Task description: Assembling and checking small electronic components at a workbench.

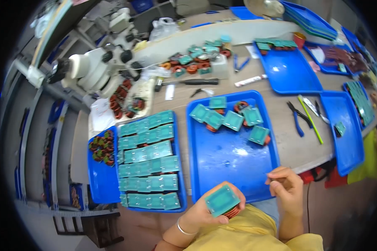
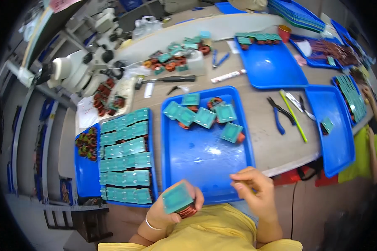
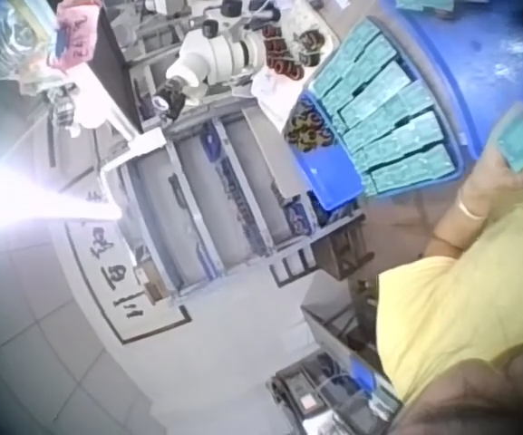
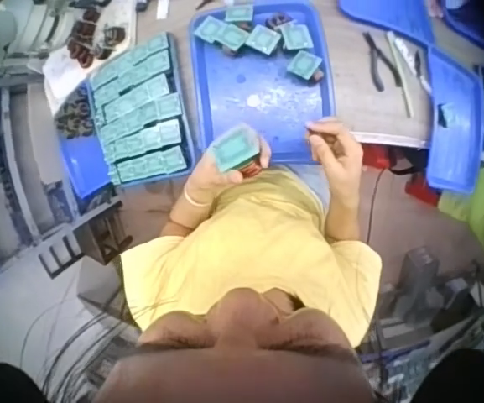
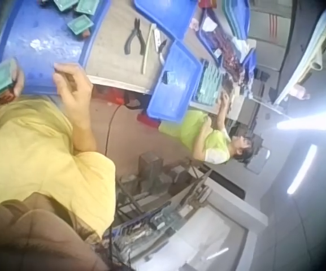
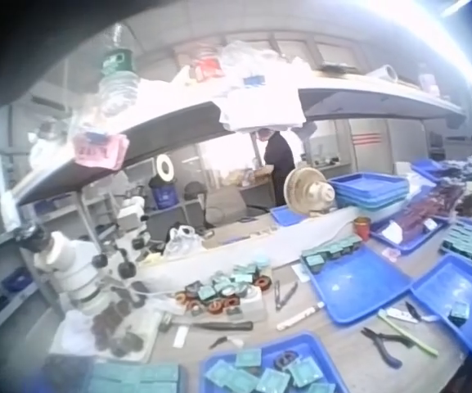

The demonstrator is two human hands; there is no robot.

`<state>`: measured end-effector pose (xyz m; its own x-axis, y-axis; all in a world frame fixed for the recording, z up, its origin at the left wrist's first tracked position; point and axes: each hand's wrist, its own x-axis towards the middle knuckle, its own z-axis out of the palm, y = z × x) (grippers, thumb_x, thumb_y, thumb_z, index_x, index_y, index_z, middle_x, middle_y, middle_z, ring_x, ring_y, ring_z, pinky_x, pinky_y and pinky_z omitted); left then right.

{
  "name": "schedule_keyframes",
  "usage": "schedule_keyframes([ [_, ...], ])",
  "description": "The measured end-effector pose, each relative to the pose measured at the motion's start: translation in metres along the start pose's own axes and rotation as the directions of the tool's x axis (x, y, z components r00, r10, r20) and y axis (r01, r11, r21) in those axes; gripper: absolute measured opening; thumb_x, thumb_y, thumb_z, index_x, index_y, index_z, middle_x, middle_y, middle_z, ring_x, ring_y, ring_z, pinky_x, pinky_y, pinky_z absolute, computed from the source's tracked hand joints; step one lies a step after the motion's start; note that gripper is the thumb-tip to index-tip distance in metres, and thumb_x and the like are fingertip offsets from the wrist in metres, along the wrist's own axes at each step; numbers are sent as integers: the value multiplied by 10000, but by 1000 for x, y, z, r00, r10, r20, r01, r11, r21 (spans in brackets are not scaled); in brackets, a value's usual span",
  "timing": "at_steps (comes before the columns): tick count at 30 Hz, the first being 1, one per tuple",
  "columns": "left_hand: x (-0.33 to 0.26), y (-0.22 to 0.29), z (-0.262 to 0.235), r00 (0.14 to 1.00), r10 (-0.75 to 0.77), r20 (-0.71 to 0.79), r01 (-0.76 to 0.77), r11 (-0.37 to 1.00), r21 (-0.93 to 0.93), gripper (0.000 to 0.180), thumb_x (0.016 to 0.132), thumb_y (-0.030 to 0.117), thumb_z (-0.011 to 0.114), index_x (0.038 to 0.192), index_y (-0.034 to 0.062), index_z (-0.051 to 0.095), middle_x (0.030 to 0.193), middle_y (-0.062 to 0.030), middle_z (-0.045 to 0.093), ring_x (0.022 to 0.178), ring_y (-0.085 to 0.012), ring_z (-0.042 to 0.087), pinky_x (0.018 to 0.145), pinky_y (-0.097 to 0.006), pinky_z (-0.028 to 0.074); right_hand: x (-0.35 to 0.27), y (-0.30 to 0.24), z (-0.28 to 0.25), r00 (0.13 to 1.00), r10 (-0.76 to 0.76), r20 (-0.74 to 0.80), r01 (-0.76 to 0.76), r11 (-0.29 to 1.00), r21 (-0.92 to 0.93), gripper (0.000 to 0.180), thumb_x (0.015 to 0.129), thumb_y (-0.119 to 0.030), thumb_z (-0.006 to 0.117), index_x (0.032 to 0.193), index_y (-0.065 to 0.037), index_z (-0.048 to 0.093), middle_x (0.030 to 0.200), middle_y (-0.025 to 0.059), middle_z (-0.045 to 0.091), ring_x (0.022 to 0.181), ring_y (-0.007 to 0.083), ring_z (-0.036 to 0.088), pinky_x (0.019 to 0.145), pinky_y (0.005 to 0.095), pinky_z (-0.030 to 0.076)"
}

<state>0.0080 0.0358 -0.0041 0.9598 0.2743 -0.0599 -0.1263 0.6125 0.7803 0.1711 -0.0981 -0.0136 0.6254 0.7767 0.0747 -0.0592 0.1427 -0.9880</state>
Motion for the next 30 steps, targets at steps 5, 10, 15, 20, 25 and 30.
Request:
schedule_keyframes([
  [5,-36,54,-21,934,184,-306,-127,972,199,583,667,120,707,1149,-21,410,1017,-154,536,897,-174,521,760,-281,441,9,40,-39,980,74,-184,-78,997,-15,152,838,-42,501,988,-21,496,756,82,533,404,60,392,337,165,271],
  [10,-105,116,-74,354,809,-469,-83,527,846,392,740,53,627,1095,-13,477,978,-92,575,859,-177,580,693,-255,488,4,66,-78,962,36,-270,-26,999,38,149,877,-110,485,1005,-35,476,773,34,486,414,40,368,329,152,252],
  [15,-173,166,-193,7,829,-559,424,504,753,324,737,138,660,993,-20,538,903,-109,604,782,-194,605,637,-277,471,15,87,-87,950,58,-307,-52,998,28,173,875,-135,494,1027,-55,477,774,21,491,425,37,384,325,153,258],
  [20,-186,162,-266,235,880,-413,898,-34,439,316,686,181,689,922,-9,600,869,-209,602,818,-359,578,726,-397,458,15,89,-88,936,49,-349,-45,999,17,187,874,-140,497,1042,-63,470,766,20,495,423,39,388,323,156,262],
  [25,-158,166,-288,236,851,-468,867,33,496,310,684,185,703,915,-2,614,845,-216,614,824,-332,592,721,-389,460,9,88,-89,923,52,-381,-38,998,44,178,861,-112,507,1027,-52,483,757,46,524,409,63,400,320,168,267],
  [30,-170,168,-278,234,898,-372,876,-28,482,437,716,257,685,1027,-19,550,924,-212,568,870,-349,536,764,-384,425,21,60,-60,926,133,-353,-92,987,129,224,822,-28,515,1043,-50,483,758,14,487,459,48,396,370,168,273],
])
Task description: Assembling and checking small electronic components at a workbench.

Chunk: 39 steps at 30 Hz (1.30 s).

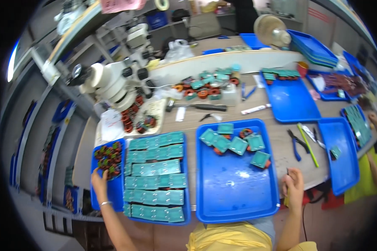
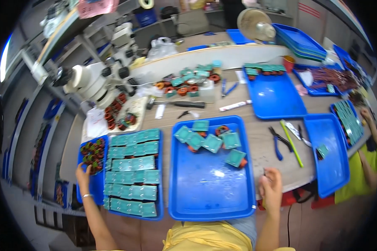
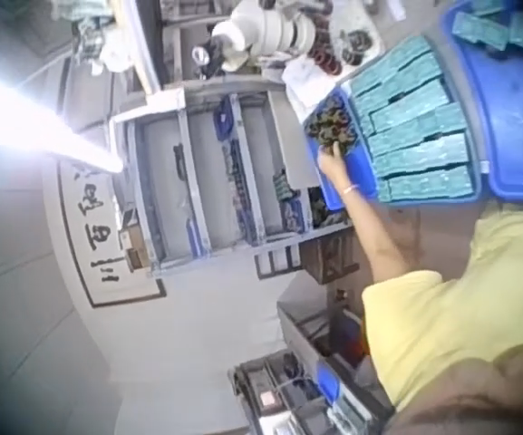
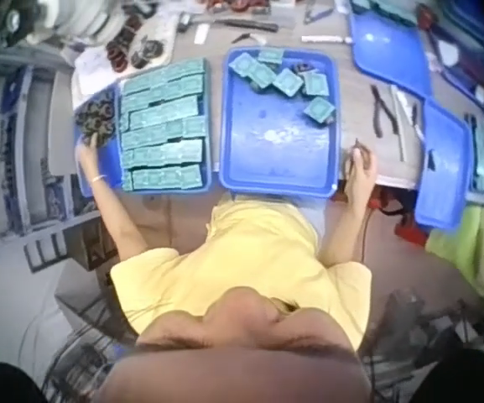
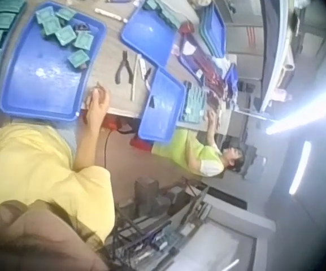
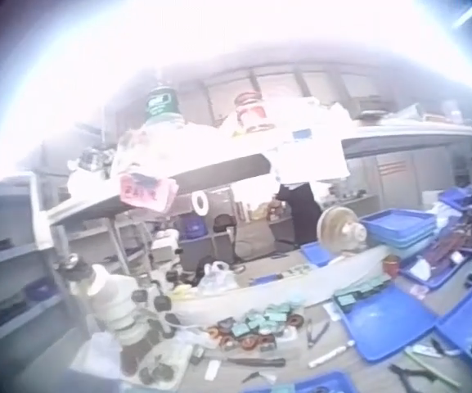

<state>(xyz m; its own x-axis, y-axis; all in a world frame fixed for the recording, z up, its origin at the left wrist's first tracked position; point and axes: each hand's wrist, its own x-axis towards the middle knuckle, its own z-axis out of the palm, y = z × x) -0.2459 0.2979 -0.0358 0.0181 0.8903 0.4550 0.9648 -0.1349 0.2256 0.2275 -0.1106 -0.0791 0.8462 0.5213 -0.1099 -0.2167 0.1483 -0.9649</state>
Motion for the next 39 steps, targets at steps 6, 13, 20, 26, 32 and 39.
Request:
schedule_keyframes([
  [6,-31,26,-34,981,10,-196,-64,961,-270,297,871,244,522,871,-38,613,737,-148,608,754,-222,591,665,-306,454,25,-38,49,875,-368,315,479,565,-671,493,648,-135,714,1080,-13,511,946,101,510,868,234,535,711,295,436],
  [13,-113,173,-89,994,-106,8,72,611,-788,303,855,69,489,1151,8,466,760,-64,568,669,-93,521,494,-219,428,35,-37,65,918,-265,295,385,424,-820,578,614,-222,750,1103,-28,510,990,141,523,870,324,561,723,380,468],
  [20,-173,209,-100,881,366,299,210,263,-942,386,800,51,570,1160,-28,454,1110,-128,514,979,-201,519,820,-309,447,6,-39,59,897,-225,381,430,645,-632,462,623,-244,765,996,-36,588,937,125,556,763,234,581,685,318,465],
  [26,-251,291,-70,663,673,328,414,36,-910,537,751,-27,610,1231,14,373,1185,-99,466,998,-182,511,822,-293,439,-49,-63,65,759,-113,641,407,851,-332,470,667,-226,741,1076,-68,573,942,89,554,667,128,555,658,252,459],
  [32,-258,294,-68,423,775,469,642,109,-759,243,748,96,671,966,20,595,868,-21,602,807,-116,549,739,-281,459,-53,-62,80,749,-242,617,464,856,-227,377,778,-202,646,1102,-38,545,921,67,573,627,88,521,611,221,446],
  [39,-265,284,-34,538,762,360,544,12,-839,319,753,80,651,1040,6,532,930,-45,578,804,-118,530,714,-264,443,-33,-44,117,920,-63,387,46,998,53,222,918,-191,401,927,-13,533,712,24,500,468,37,350,387,182,269],
])
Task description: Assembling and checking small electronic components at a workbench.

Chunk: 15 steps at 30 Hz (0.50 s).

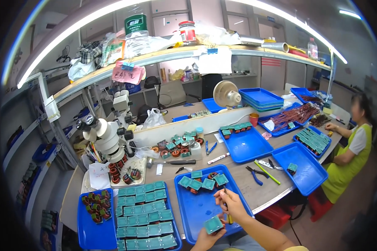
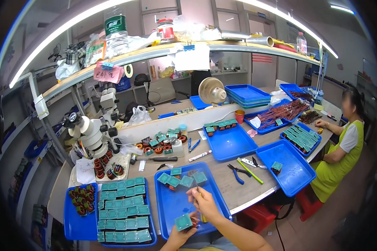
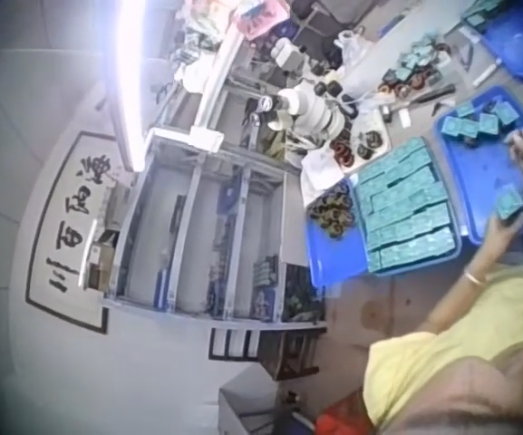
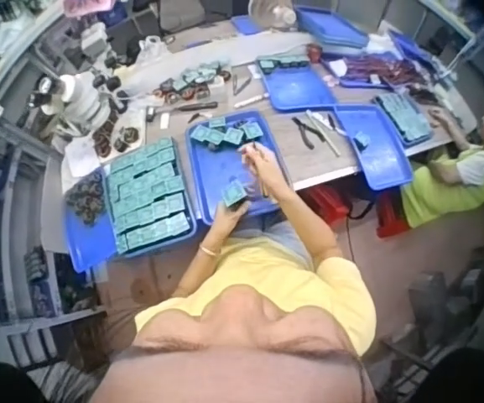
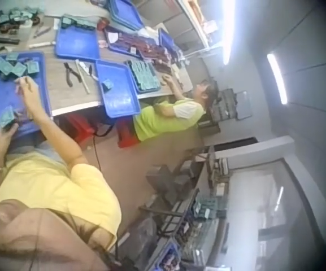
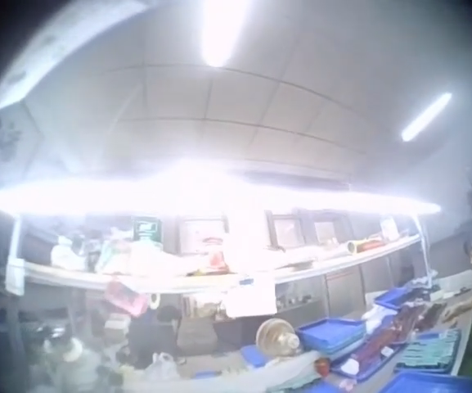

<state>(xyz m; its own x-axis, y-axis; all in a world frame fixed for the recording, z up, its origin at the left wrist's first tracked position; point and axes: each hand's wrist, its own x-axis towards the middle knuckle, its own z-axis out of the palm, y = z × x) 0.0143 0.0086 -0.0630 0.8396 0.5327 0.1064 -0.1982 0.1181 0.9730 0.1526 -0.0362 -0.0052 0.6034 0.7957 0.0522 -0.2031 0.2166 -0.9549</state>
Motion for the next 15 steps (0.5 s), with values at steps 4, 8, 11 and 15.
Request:
schedule_keyframes([
  [4,-1,-3,-10,978,-19,209,-1,996,93,239,769,62,633,982,-3,550,869,-40,593,823,-102,539,737,-242,432,-3,13,15,994,-95,-60,105,973,204,236,921,-208,397,971,-12,520,752,58,519,513,66,424,420,191,343],
  [8,-5,3,-19,981,5,193,-12,999,37,174,786,42,604,944,-4,547,834,-26,567,779,-89,522,730,-241,430,-29,0,4,969,-247,-32,236,951,-202,293,921,-225,403,1071,3,510,849,81,569,657,128,541,595,237,444],
  [11,-10,-1,-25,993,28,111,-25,999,-23,150,785,29,596,924,-2,548,858,-30,558,777,-87,515,725,-233,425,-87,-29,-62,898,304,318,-183,915,-360,330,922,-252,406,1038,15,560,837,65,591,770,130,558,700,262,457],
  [15,-6,-9,-17,990,103,97,-103,995,-4,170,760,69,654,895,9,569,871,-32,568,794,-96,545,705,-232,430,-104,102,-111,529,673,517,-204,692,-692,267,863,-190,479,950,34,597,803,78,615,759,157,583,674,283,469],
])
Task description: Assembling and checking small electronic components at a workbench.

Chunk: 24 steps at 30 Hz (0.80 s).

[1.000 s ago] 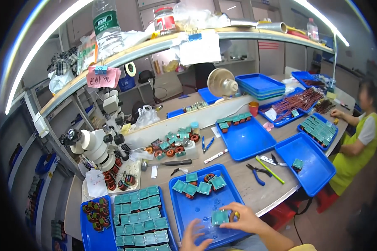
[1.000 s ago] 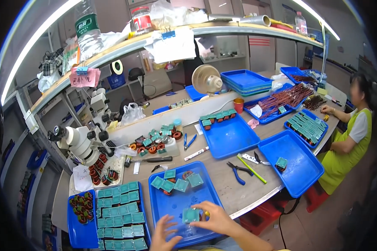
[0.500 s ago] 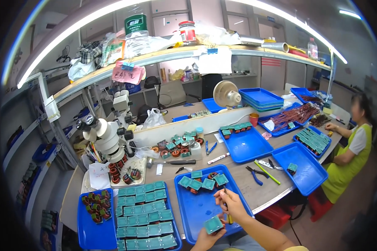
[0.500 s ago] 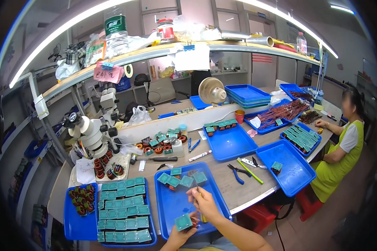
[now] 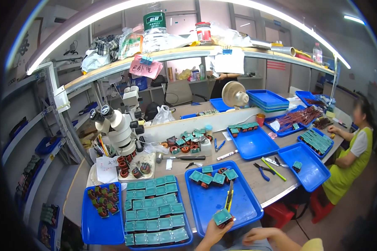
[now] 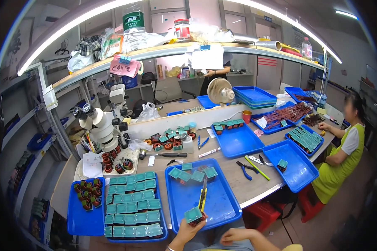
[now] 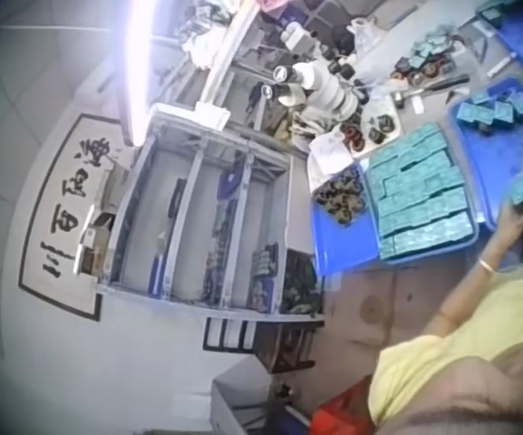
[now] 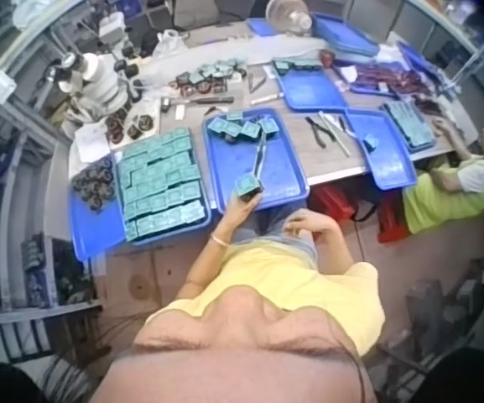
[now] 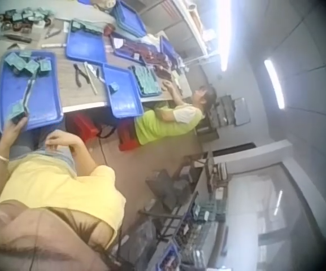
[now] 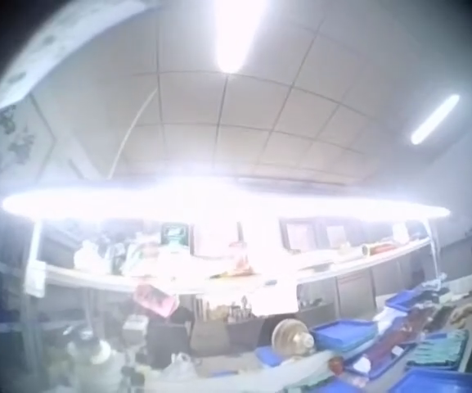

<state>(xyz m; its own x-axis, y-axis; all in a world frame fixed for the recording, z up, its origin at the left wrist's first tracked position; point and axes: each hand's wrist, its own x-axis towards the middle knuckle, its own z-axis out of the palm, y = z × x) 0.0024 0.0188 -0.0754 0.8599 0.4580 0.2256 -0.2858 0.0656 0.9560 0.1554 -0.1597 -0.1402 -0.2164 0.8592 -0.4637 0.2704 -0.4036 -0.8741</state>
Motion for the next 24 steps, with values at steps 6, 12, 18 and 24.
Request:
schedule_keyframes([
  [6,5,5,-1,992,124,18,-126,981,150,223,727,99,692,886,18,558,829,-46,568,776,-113,555,702,-241,437,134,93,39,918,321,-232,-396,771,-499,308,810,-275,530,1001,-47,608,926,128,630,852,222,586,767,394,453],
  [12,6,-3,-3,992,117,52,-120,991,63,257,726,118,698,910,28,542,837,-42,572,784,-114,558,706,-243,439,138,57,31,894,246,-375,-404,805,-435,297,809,-272,531,988,-50,614,916,126,631,847,223,588,765,394,455],
  [18,6,-1,-5,988,100,117,-93,994,-61,227,743,104,683,914,9,567,866,-50,618,788,-110,578,714,-244,454,96,102,25,827,164,-538,-399,845,-355,287,808,-270,532,975,-53,619,907,125,632,842,224,589,763,393,456],
  [24,8,-5,-9,986,50,158,-32,993,-113,211,753,138,678,895,0,606,844,-61,632,784,-113,580,713,-246,453,73,98,15,728,112,-677,-376,890,-256,277,807,-267,533,962,-56,624,897,123,633,837,226,591,760,392,458],
])
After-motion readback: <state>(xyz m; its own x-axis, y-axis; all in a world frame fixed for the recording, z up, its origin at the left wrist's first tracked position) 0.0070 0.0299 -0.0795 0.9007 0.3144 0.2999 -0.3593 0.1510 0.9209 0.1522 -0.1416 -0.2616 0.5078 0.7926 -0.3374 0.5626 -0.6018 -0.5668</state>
